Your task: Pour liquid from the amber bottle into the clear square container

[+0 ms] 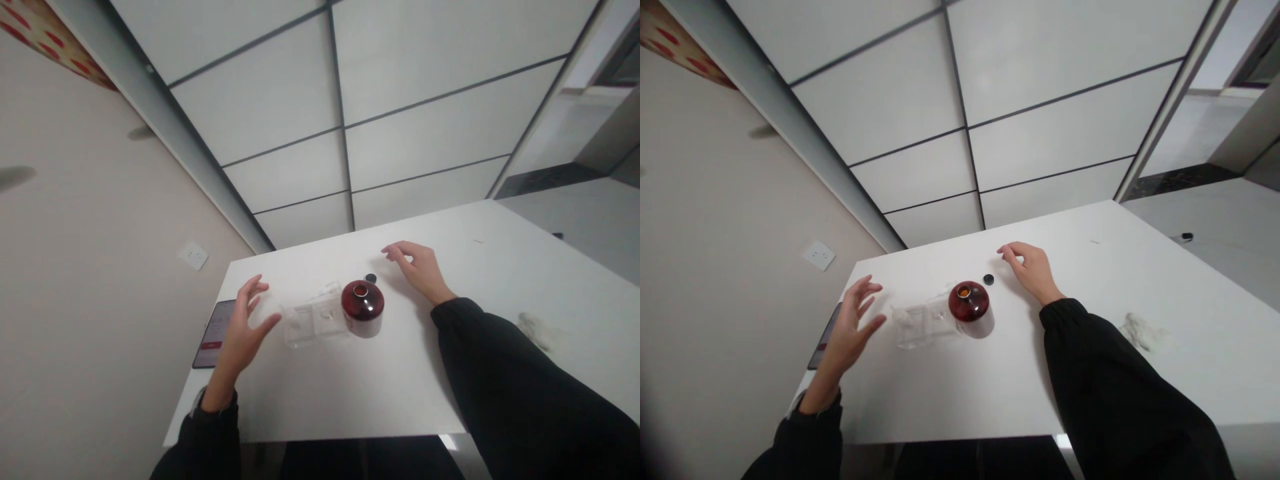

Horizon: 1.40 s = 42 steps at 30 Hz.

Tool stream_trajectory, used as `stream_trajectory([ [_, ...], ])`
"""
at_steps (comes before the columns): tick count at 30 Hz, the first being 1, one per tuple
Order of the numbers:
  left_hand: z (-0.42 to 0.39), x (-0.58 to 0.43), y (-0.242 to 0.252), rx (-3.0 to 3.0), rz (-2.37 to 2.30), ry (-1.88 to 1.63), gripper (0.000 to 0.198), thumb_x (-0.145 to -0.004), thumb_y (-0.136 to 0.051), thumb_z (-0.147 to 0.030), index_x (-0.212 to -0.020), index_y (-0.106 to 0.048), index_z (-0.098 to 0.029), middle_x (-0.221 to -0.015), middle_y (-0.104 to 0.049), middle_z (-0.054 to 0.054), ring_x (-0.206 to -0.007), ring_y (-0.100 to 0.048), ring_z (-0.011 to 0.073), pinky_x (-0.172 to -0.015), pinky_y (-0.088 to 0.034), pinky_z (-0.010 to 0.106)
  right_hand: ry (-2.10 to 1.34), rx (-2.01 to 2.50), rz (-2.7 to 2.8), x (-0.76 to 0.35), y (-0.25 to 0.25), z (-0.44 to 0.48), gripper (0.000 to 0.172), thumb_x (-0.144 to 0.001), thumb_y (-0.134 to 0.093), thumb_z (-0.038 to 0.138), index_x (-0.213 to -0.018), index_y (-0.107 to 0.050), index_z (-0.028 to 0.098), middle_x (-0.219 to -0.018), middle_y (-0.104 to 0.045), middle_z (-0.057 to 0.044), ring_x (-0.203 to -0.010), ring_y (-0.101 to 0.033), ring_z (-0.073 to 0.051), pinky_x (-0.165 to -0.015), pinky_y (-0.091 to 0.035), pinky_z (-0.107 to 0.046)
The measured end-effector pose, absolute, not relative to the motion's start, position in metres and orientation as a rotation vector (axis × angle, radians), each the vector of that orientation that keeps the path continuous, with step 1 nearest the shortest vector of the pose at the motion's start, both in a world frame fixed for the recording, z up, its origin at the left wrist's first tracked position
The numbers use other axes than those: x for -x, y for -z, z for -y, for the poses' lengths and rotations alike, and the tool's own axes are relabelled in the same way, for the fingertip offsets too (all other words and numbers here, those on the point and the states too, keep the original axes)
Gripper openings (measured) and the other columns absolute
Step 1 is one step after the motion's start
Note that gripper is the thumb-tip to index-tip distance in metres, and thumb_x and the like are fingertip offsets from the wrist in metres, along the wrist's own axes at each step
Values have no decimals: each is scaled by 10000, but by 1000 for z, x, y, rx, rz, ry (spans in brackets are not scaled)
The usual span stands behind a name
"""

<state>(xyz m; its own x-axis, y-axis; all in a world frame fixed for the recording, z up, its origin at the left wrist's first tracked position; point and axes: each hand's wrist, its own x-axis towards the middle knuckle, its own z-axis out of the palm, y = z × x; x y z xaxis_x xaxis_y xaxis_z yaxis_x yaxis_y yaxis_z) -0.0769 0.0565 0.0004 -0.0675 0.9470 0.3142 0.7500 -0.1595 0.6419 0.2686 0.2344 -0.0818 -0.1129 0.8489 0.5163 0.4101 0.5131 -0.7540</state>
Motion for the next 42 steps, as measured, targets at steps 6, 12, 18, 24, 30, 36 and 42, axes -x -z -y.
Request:
stream_trajectory([
  [6, -163, 30, -34, -2130, -1601, -432, 273, -834, -765, -368, -1078, -745, -250, -1018, -774, 46, -927, -736, 250, -964, -567, 414, -543, 1091, 1731, -270, 82, -235, 472, -1008, -477, 560, -853, -770, 224, -812, -784, -83, -809, -740, -268, -702, -524, -378],
  [12, -213, -15, -9, -2210, -1549, -131, 239, -609, -900, -215, -732, -704, -273, -621, -648, -54, -732, -709, 236, -827, -576, 343, -542, 1092, 1723, -272, 83, -238, 475, -1007, -470, 560, -850, -765, 222, -805, -783, -80, -783, -732, -260, -723, -521, -387],
  [18, -183, -14, -48, -2254, -1540, -282, 412, -811, -753, -239, -1222, -737, -246, -919, -757, -3, -848, -712, 212, -909, -572, 348, -557, 1084, 1708, -273, 85, -239, 440, -1011, -474, 505, -869, -771, 212, -819, -785, -88, -790, -734, -257, -703, -523, -377],
  [24, -129, 2, -87, -2097, -1568, -574, 257, -885, -698, -399, -1064, -758, -225, -1160, -754, 59, -1005, -702, 209, -982, -589, 375, -564, 1069, 1717, -272, 84, -240, 413, -1005, -491, 468, -867, -777, 204, -829, -792, -85, -807, -739, -248, -709, -526, -357],
  [30, -100, 7, -82, -1939, -1624, -660, 251, -839, -745, -405, -986, -738, -201, -1057, -761, 58, -868, -721, 183, -915, -632, 375, -566, 1068, 1723, -271, 84, -238, 402, -1004, -489, 453, -880, -774, 198, -823, -794, -88, -799, -738, -250, -669, -500, -350],
  [36, -94, 0, -83, -1922, -1668, -683, 231, -814, -783, -383, -968, -744, -215, -999, -762, 33, -846, -712, 179, -947, -627, 388, -598, 1057, 1747, -270, 84, -238, 379, -998, -492, 425, -887, -776, 200, -863, -802, -90, -802, -747, -244, -712, -534, -360],
  [42, -90, -4, -83, -2002, -1770, -645, 193, -820, -806, -364, -946, -757, -226, -962, -770, 25, -854, -696, 188, -913, -628, 381, -607, 1060, 1772, -270, 84, -239, 361, -1001, -505, 411, -887, -780, 208, -890, -808, -92, -829, -754, -258, -759, -562, -383],
])
